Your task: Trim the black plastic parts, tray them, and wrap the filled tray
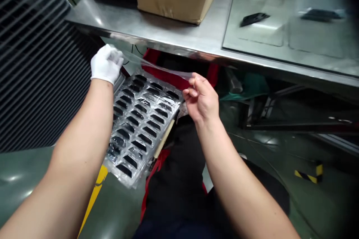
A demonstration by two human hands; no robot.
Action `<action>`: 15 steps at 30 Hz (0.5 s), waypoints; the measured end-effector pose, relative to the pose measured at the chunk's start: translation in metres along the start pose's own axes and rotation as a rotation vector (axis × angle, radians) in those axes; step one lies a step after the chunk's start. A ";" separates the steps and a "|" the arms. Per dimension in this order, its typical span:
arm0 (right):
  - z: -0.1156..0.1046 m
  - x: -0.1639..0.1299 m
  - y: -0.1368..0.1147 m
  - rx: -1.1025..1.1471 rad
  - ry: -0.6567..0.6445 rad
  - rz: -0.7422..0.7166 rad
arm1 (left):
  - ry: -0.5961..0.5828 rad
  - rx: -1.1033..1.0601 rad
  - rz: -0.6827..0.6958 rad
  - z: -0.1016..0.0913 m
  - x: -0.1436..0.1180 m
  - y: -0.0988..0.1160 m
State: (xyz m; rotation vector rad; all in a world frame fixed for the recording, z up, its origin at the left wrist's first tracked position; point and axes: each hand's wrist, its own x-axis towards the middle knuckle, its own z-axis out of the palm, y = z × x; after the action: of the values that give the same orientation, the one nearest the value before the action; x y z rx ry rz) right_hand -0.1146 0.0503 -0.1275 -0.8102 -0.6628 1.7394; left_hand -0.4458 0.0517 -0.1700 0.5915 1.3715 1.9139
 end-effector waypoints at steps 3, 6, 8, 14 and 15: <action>0.013 -0.009 -0.012 -0.033 -0.035 -0.058 | -0.056 0.071 0.006 -0.012 -0.018 0.026; 0.033 -0.028 -0.027 -0.055 -0.090 -0.095 | -0.104 0.110 0.027 -0.022 -0.030 0.063; 0.050 -0.046 -0.037 -0.077 -0.114 -0.112 | -0.122 0.114 0.051 -0.026 -0.034 0.090; 0.089 -0.101 -0.050 -0.096 -0.227 -0.131 | -0.140 0.098 0.145 -0.047 -0.041 0.155; 0.093 -0.110 -0.049 -0.088 -0.243 -0.128 | -0.140 0.100 0.158 -0.053 -0.043 0.162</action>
State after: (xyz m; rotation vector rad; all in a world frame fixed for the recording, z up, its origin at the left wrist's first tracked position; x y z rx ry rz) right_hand -0.1361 -0.0447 -0.0111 -0.6062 -0.9397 1.7159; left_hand -0.4998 -0.0459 -0.0341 0.8893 1.3711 1.8946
